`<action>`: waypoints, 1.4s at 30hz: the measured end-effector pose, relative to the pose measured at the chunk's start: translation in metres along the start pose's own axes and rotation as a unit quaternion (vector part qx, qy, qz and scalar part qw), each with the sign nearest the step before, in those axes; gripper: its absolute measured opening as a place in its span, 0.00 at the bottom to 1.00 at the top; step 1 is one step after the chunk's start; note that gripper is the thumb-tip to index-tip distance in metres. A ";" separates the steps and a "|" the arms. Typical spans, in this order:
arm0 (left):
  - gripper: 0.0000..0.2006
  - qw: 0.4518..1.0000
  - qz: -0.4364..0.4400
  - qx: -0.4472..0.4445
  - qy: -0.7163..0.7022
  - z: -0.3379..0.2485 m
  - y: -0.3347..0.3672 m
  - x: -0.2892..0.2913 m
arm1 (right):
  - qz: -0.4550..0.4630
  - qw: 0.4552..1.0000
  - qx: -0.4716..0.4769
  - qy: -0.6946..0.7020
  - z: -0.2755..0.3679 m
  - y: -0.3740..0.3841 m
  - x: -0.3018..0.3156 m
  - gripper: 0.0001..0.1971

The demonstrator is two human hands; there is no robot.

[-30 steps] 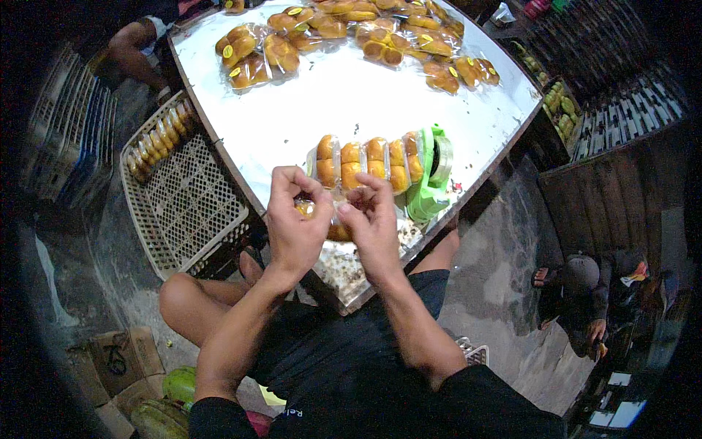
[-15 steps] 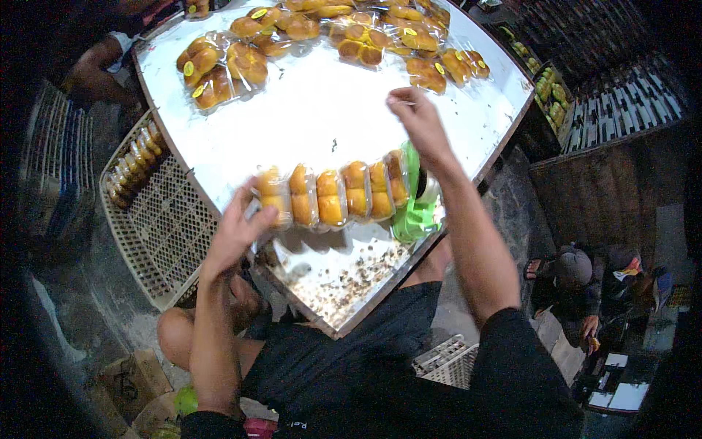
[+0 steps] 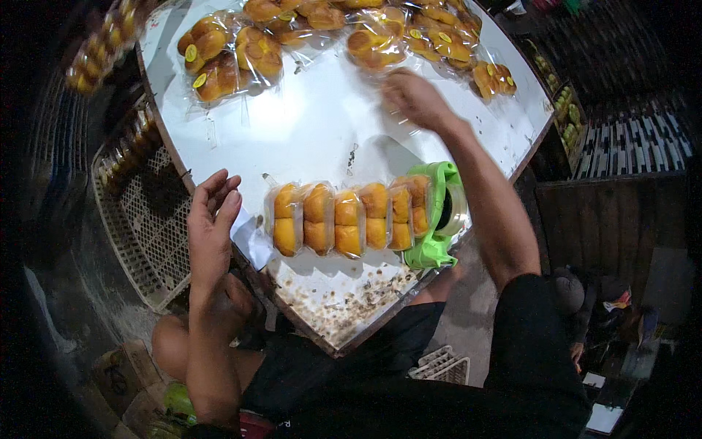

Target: The person sits at a table and packages small, round bread rolls into clear plastic bags. They use a green tape dispenser to seal the bags and place the finished packages into a yellow plastic crate. The process is repetitive, involving picking up rolls, bagging them, sealing them, and stacking them.

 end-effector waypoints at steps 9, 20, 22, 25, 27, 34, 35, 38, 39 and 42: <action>0.28 0.939 -0.041 -0.299 -0.164 -0.065 -0.025 0.035 | -0.195 0.879 0.298 0.317 0.340 0.032 0.068 0.16; 0.29 0.956 -0.087 -0.278 -0.027 -0.054 -0.094 0.005 | -0.372 0.818 -0.137 0.417 0.302 -0.081 0.019 0.09; 0.20 0.949 -0.017 -0.309 0.064 -0.064 -0.114 -0.014 | -0.400 0.859 -0.128 0.293 0.311 -0.098 0.029 0.06; 0.10 0.899 -0.054 -0.392 0.186 -0.072 -0.132 -0.021 | -0.285 0.926 -0.095 0.228 0.325 -0.099 0.029 0.04; 0.12 0.852 -0.094 -0.440 0.269 -0.079 -0.141 -0.019 | -0.364 0.907 -0.038 0.209 0.327 -0.105 0.043 0.03; 0.16 0.913 -0.092 -0.396 0.036 -0.069 -0.141 0.009 | -0.472 0.859 -0.045 0.194 0.321 -0.130 0.073 0.05; 0.14 0.914 -0.099 -0.393 0.026 -0.073 -0.144 0.013 | -0.463 0.855 -0.078 0.219 0.312 -0.129 0.064 0.05; 0.11 0.938 -0.025 -0.323 -0.123 -0.076 -0.134 0.009 | -0.428 0.856 -0.080 0.278 0.285 -0.128 0.045 0.06; 0.10 0.947 -0.026 -0.293 -0.130 -0.068 -0.126 0.006 | -0.427 0.824 -0.106 0.357 0.288 -0.126 0.042 0.07; 0.11 0.955 -0.023 -0.252 -0.157 -0.060 -0.123 -0.004 | -0.421 0.741 -0.086 0.516 0.304 -0.119 0.042 0.07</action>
Point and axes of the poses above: each hand's wrist, its own y-axis towards the middle knuckle, its own x-axis out of the back of the hand, z = x × y, the point moved 7 cm from there along y, towards the middle knuckle, and after that the axes turned 13 degrees about x, right-handed, at the moved point
